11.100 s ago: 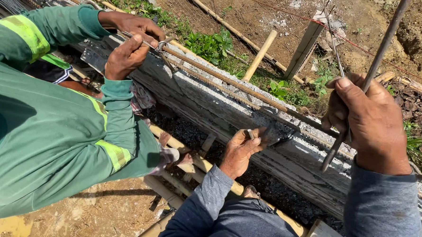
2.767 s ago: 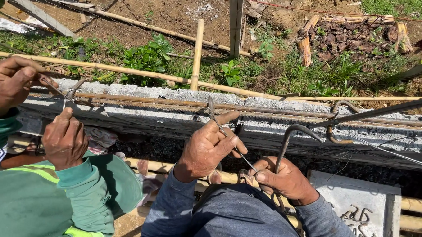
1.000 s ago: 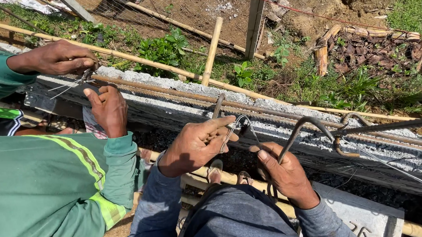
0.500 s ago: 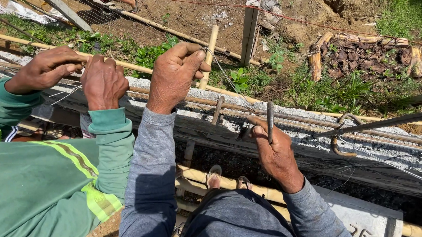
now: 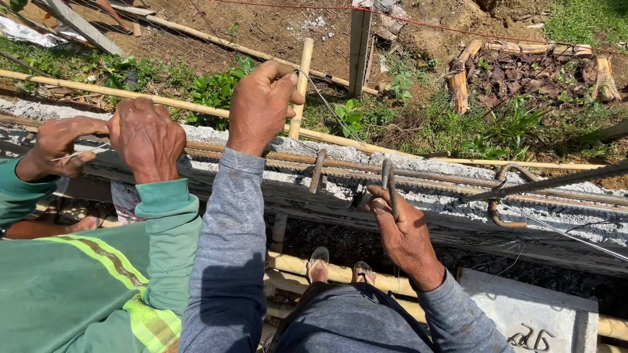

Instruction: Manually tying together steel rebar rods using wire and a handheld metal hook tool.

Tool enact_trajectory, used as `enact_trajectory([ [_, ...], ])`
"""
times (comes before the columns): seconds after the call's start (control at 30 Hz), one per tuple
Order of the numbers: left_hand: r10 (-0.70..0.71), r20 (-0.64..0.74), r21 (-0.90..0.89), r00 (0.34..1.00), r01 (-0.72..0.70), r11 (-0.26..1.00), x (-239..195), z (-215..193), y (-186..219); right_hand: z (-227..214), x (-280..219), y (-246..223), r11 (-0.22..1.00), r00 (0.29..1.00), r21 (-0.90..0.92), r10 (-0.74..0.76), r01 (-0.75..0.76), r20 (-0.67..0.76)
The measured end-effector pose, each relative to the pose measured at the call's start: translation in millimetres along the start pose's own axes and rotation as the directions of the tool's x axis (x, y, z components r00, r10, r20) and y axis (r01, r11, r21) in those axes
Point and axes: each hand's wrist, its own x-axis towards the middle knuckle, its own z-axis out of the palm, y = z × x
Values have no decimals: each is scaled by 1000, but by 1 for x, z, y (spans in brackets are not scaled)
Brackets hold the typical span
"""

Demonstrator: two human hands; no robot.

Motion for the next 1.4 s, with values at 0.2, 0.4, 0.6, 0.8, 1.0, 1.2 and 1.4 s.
enact_trajectory([
  [0.2,-42,267,104,963,15,995,-12,6,3,3,3,6,985,993,-171,-55,36,-103],
  [0.4,2,417,163,909,-78,984,-20,0,6,12,22,-21,995,995,20,99,-100,14],
  [0.6,114,480,337,870,-303,891,-37,-15,18,32,24,8,970,963,39,230,-238,141],
  [0.8,362,216,304,907,-415,857,-72,-36,21,21,17,-4,907,885,28,403,-421,234],
  [1.0,51,-145,126,988,-33,992,-139,-29,-12,11,9,-8,721,805,369,467,-586,366],
  [1.2,-57,275,-34,960,69,997,-132,-6,-45,12,11,-7,746,805,326,465,-581,369],
  [1.4,16,462,-594,887,296,749,-127,-4,-74,19,10,-21,713,797,366,480,-598,367],
])
